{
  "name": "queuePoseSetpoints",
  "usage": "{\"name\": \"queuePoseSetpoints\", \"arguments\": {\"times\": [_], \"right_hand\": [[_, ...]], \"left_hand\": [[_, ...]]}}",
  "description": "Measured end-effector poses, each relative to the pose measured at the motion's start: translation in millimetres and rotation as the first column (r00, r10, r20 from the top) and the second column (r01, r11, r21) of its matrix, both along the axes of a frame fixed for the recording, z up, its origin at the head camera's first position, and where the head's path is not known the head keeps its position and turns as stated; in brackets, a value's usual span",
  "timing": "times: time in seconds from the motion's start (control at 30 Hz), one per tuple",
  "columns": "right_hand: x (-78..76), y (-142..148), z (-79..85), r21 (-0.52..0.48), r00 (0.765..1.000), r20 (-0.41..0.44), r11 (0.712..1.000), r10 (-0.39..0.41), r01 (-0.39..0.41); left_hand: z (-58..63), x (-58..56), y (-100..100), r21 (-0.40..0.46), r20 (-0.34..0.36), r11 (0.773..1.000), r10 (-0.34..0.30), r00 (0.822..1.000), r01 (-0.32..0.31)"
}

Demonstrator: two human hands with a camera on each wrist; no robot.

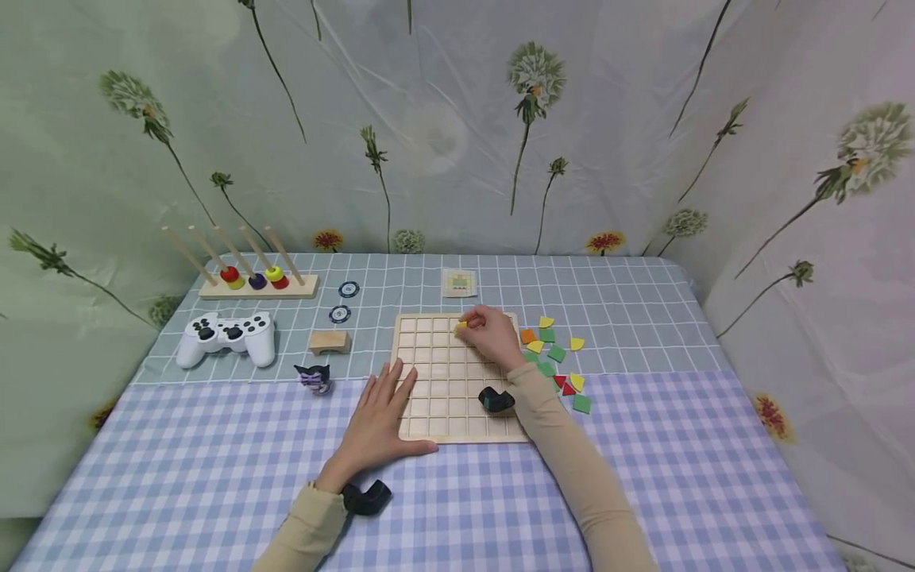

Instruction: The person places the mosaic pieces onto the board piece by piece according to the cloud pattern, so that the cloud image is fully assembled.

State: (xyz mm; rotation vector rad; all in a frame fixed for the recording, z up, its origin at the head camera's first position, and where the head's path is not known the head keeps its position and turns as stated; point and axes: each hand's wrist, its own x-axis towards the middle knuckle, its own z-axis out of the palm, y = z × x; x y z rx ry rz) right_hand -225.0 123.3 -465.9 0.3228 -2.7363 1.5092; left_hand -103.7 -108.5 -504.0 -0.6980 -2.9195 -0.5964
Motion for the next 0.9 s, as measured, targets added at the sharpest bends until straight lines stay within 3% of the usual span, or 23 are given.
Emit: {"name": "queuePoseSetpoints", "arguments": {"times": [0.5, 0.9], "right_hand": [[-1.8, -23, -1.1, 0.072, 0.995, 0.007, 0.993, 0.095, -0.096], [-4.6, -27, 0.7, 0.167, 0.994, 0.065, 0.981, 0.092, -0.102]], "left_hand": [[1.5, 0.4, 1, -0.003, 0.005, 1.0, -0.003, 1.0, 0.003], [1.3, -0.1, 0, -0.018, 0.006, 1.0, 0.005, 1.0, -0.005]]}}
